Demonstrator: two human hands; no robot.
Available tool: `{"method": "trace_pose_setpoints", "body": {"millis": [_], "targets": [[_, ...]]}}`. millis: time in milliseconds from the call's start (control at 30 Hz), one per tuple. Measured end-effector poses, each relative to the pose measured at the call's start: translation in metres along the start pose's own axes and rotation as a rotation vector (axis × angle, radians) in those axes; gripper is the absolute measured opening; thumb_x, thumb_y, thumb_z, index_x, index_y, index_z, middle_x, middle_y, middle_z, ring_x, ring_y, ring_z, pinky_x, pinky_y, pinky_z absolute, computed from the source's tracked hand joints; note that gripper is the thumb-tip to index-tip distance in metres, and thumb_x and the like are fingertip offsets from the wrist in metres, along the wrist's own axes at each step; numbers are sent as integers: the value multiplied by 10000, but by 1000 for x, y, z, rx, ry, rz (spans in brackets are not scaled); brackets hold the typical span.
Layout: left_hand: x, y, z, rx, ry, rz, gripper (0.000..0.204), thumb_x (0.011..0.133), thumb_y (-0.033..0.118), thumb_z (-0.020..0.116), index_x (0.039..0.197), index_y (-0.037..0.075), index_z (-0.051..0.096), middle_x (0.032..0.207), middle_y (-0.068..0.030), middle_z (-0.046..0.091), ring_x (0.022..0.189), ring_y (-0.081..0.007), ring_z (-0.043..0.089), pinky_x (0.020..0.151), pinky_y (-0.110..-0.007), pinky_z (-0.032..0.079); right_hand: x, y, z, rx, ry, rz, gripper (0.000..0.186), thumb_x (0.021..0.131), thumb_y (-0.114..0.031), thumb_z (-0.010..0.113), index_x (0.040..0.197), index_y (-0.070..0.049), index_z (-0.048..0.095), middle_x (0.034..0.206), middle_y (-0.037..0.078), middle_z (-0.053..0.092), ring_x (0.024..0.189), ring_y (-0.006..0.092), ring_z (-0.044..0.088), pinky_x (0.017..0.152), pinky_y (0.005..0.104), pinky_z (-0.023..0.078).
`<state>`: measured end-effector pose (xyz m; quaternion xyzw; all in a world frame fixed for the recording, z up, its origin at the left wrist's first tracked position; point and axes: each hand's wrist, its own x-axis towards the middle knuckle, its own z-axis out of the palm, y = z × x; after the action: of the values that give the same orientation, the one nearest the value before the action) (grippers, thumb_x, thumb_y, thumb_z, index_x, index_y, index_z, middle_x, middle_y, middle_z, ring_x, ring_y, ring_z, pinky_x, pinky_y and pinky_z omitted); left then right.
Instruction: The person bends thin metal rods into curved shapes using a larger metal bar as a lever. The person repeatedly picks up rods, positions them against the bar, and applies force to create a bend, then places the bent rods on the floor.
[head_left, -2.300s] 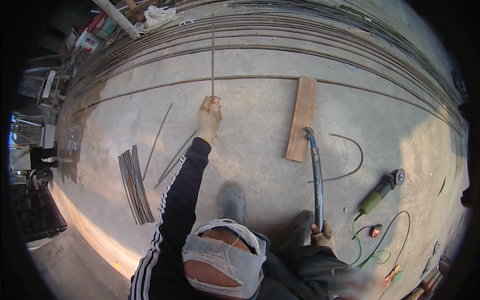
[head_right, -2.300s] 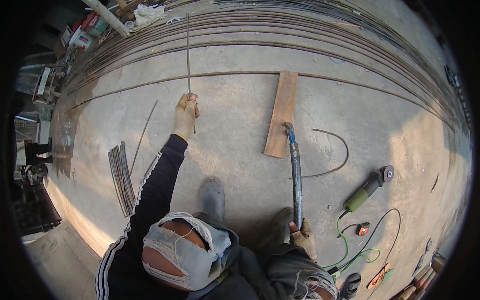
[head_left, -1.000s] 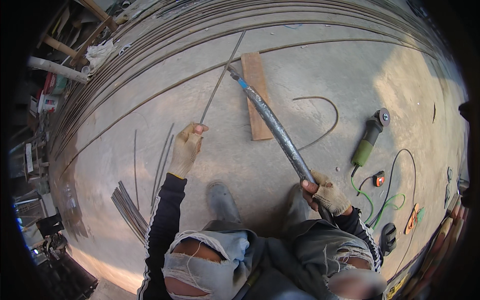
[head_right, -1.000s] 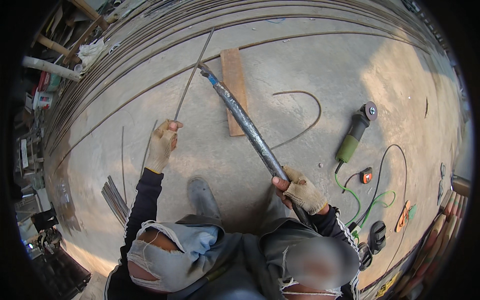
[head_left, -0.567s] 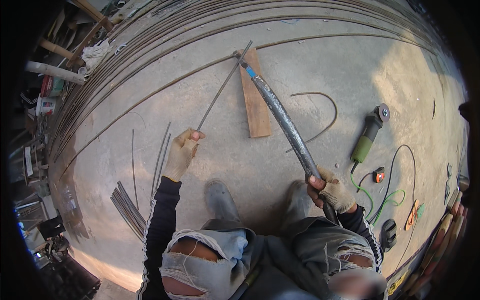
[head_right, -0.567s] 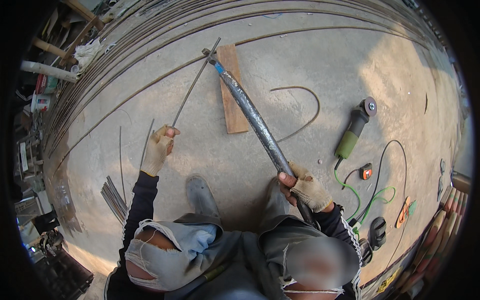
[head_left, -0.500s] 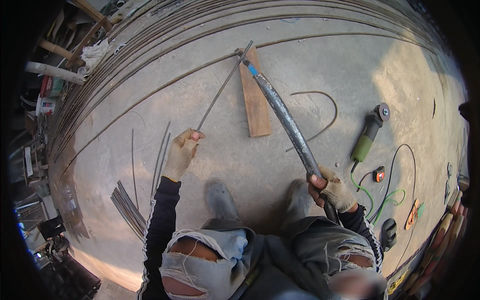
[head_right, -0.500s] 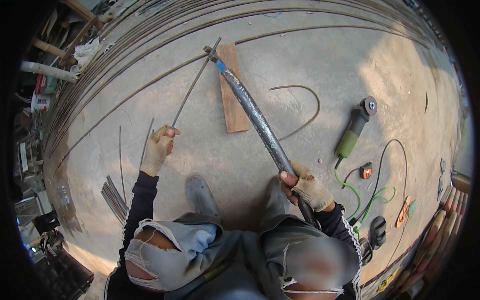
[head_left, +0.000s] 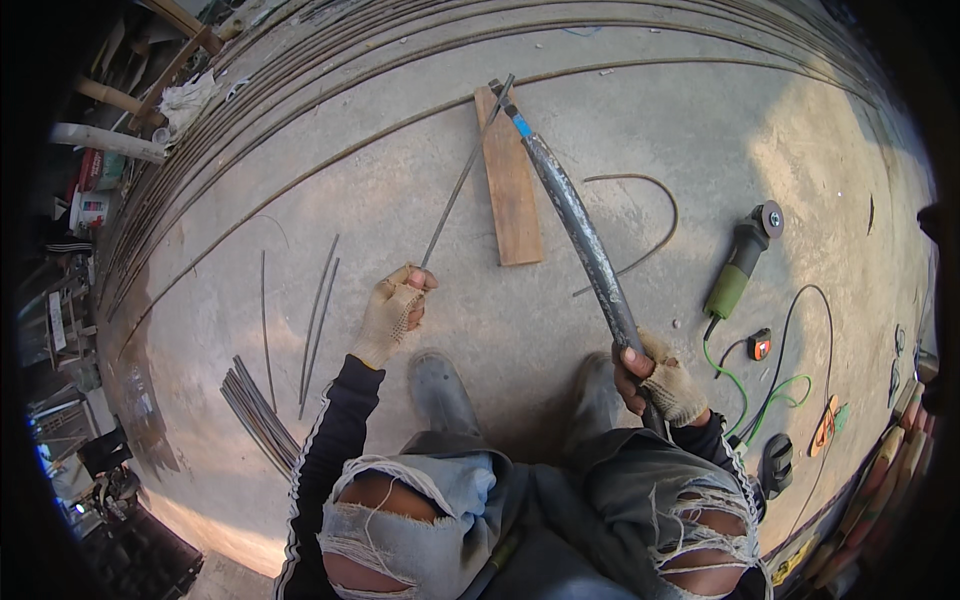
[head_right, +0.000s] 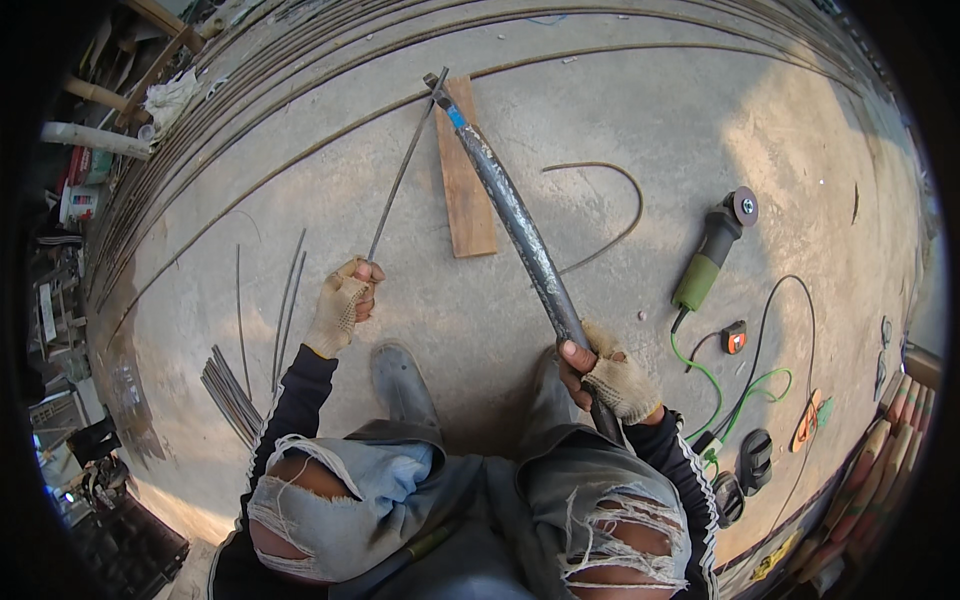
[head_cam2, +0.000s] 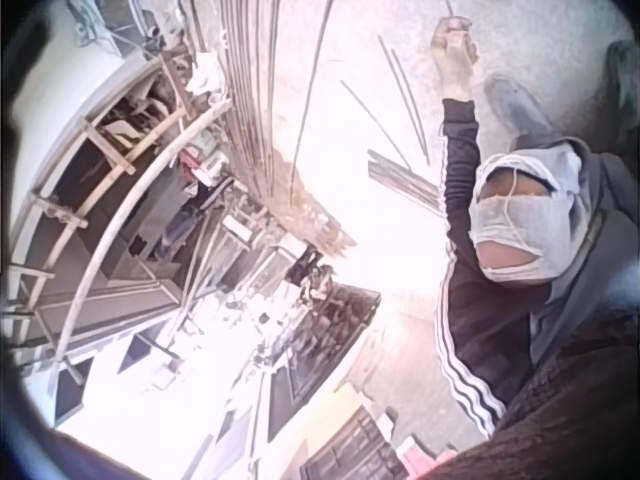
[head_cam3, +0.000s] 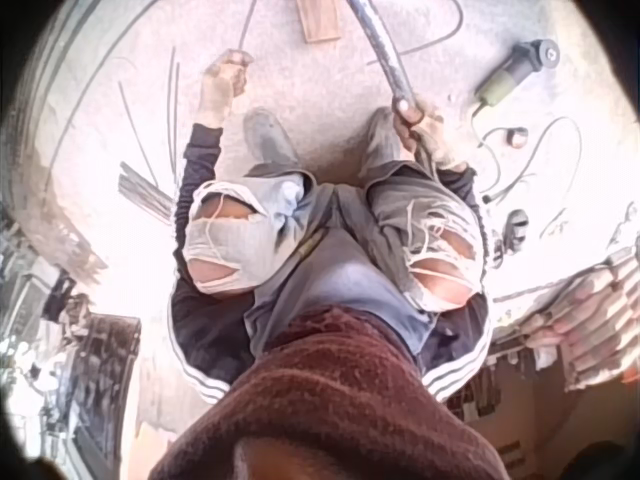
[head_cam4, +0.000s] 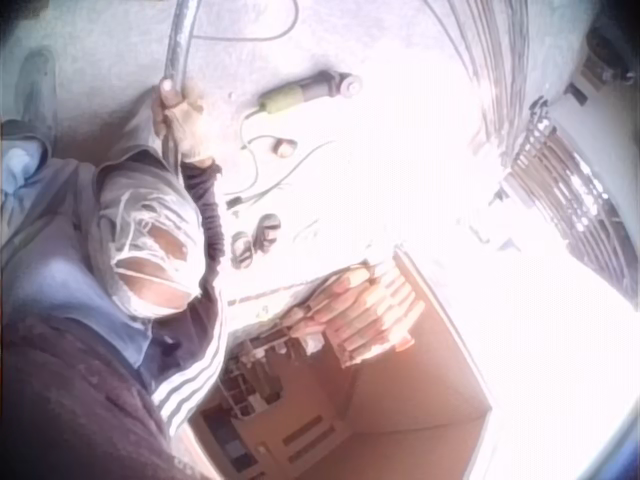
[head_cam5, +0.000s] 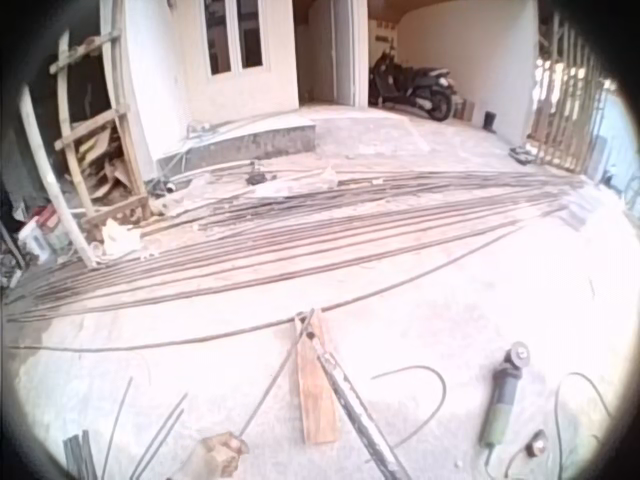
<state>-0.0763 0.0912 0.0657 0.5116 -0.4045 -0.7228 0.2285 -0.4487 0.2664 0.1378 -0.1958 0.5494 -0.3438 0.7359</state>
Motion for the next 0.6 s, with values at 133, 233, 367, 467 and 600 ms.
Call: {"method": "trace_pose_setpoints", "body": {"millis": [133, 233, 367, 467, 600], "targets": [[-5, -6, 3, -25, 4, 0, 359, 1087, 419, 607, 1011, 73, 667, 661, 99, 392, 507, -21, 327, 458, -229, 287, 0, 4, 2, 7, -22, 13, 417, 1037, -483, 672, 1088, -91, 540, 664, 0, 521, 475, 90, 501, 443, 239, 389], [-6, -7, 2, -45, 10, -6, 355, 1088, 411, 606, 1002, 70, 650, 663, 93, 399, 507, -22, 336, 461, -226, 293, 0, 8, 4, 10, -23, -7, 414, 1040, -483, 667, 1094, -93, 538, 662, -4, 516, 475, 89, 485, 446, 242, 376], [-10, -10, 7, -60, 55, 17, 361, 1090, 412, 603, 1006, 63, 640, 665, 87, 412, 512, -25, 343, 475, -228, 305, 0, 11, 6, 49, -51, -15, 415, 1044, -487, 658, 1097, -92, 541, 662, -5, 513, 479, 86, 474, 445, 242, 356], [-14, -14, 18, -59, 120, 56, 380, 1076, 436, 613, 996, 65, 628, 647, 90, 387, 502, -26, 328, 464, -230, 275, 1, 11, 7, 49, -66, -22, 429, 1040, -498, 658, 1102, -89, 542, 663, -2, 513, 483, 86, 474, 446, 241, 354], [-20, -21, 27, -30, 191, 86, 383, 1076, 428, 612, 1007, 52, 631, 641, 89, 389, 497, -27, 330, 461, -229, 279, 1, 10, 7, 37, -61, -12, 444, 1034, -509, 662, 1099, -87, 542, 668, 1, 518, 483, 87, 477, 444, 237, 358]]}}
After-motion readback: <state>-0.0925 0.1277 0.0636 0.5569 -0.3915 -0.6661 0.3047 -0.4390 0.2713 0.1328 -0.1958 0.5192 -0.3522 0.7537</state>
